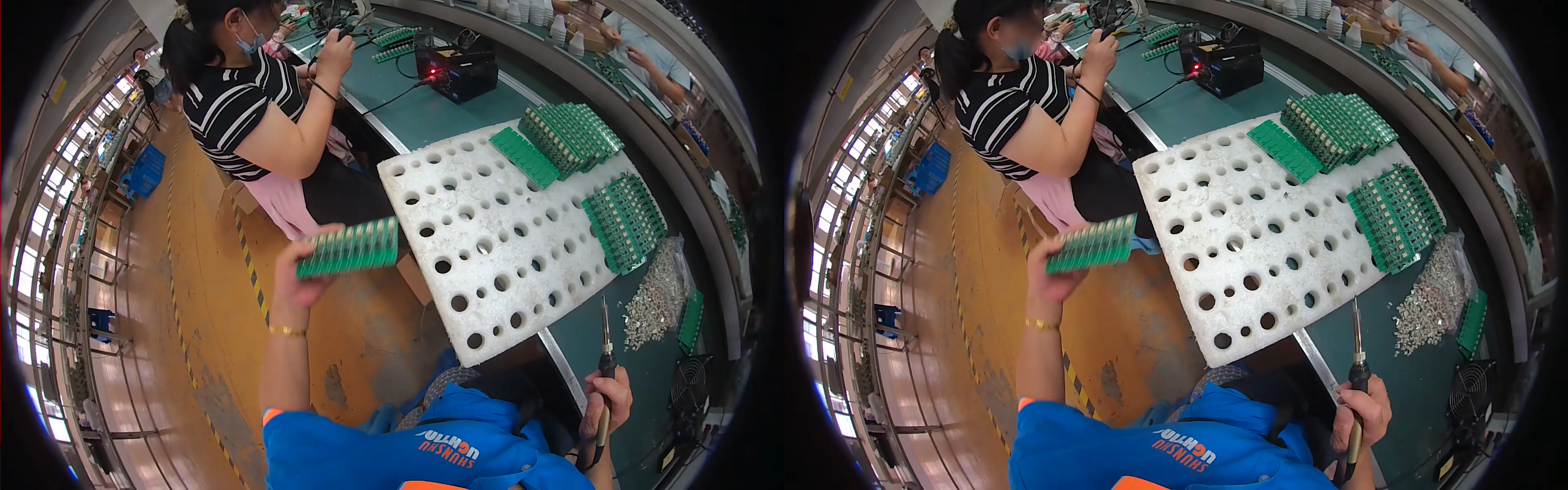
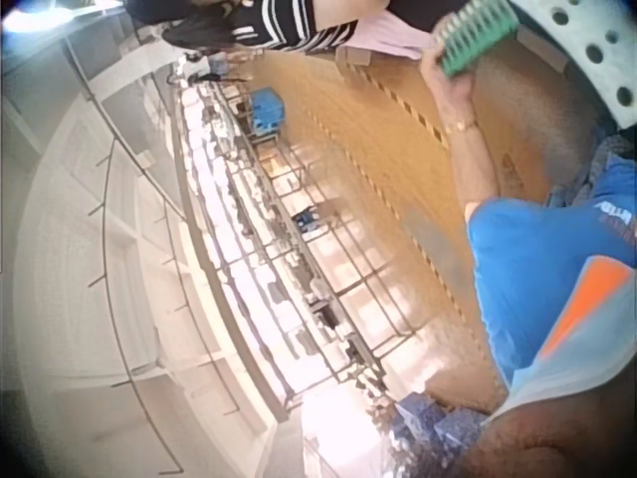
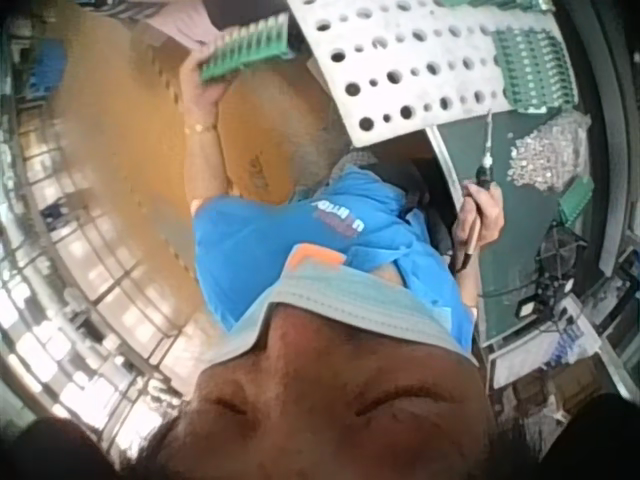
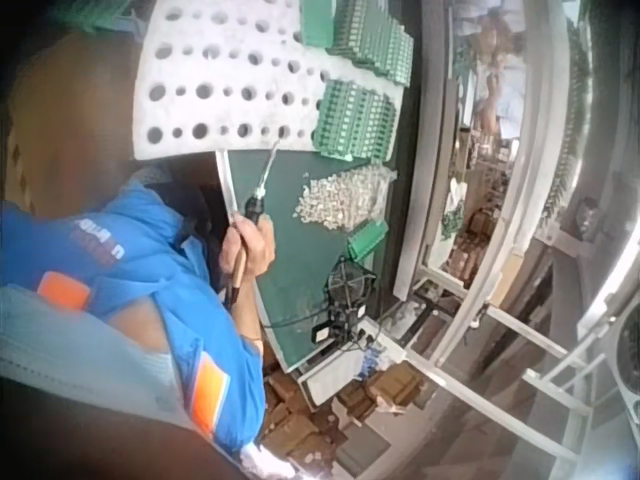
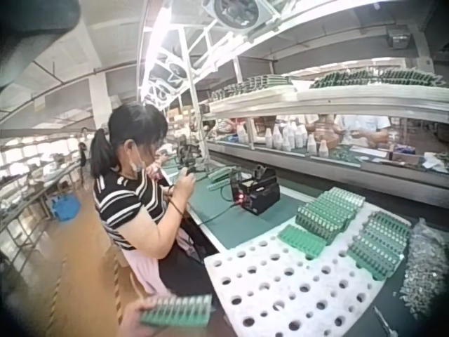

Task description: The person solders components onto circuit boards using a soldering iron and shows the boards to a coworker.

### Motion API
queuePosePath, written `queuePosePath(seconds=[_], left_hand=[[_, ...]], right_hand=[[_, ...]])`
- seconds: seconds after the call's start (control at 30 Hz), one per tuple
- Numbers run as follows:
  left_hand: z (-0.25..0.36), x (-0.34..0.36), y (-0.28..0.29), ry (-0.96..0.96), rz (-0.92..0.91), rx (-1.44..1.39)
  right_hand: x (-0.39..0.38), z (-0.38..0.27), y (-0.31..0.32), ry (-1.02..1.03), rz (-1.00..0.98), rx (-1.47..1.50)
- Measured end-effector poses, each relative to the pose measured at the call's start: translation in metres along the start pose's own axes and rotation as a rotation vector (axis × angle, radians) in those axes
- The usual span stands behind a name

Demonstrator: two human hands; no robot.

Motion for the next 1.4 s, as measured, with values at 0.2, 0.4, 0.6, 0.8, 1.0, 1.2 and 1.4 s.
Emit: queuePosePath(seconds=[0.2,0.4,0.6,0.8,1.0,1.2,1.4], left_hand=[[0.011,0.088,-0.012,0.116,-0.197,0.116],[0.003,0.140,-0.042,0.213,-0.206,0.476],[0.016,0.168,-0.035,0.185,-0.060,0.672],[0.009,0.177,-0.027,0.027,0.114,0.542],[-0.001,0.158,-0.035,-0.142,0.011,0.469],[-0.016,0.152,-0.046,-0.302,0.064,0.408],[-0.033,0.149,-0.062,-0.273,0.052,0.531]], right_hand=[[0.010,0.005,-0.015,0.061,0.006,-0.083],[0.038,0.033,-0.049,0.064,-0.129,0.033],[0.065,0.051,-0.077,0.250,-0.165,-0.095],[0.067,0.066,-0.089,0.201,-0.165,-0.107],[0.065,0.073,-0.093,0.193,-0.160,-0.092],[0.062,0.073,-0.096,0.192,-0.144,-0.094],[0.061,0.075,-0.096,0.186,-0.152,-0.098]])
Point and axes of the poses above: each hand's wrist, its own x-axis towards the middle knuckle, its own y-axis out of the back of the hand, z = x × y, the point moved 3 cm from there along x, towards the middle knuckle, and after that the axes turned 4 degrees about -z, right-handed, at the moved point
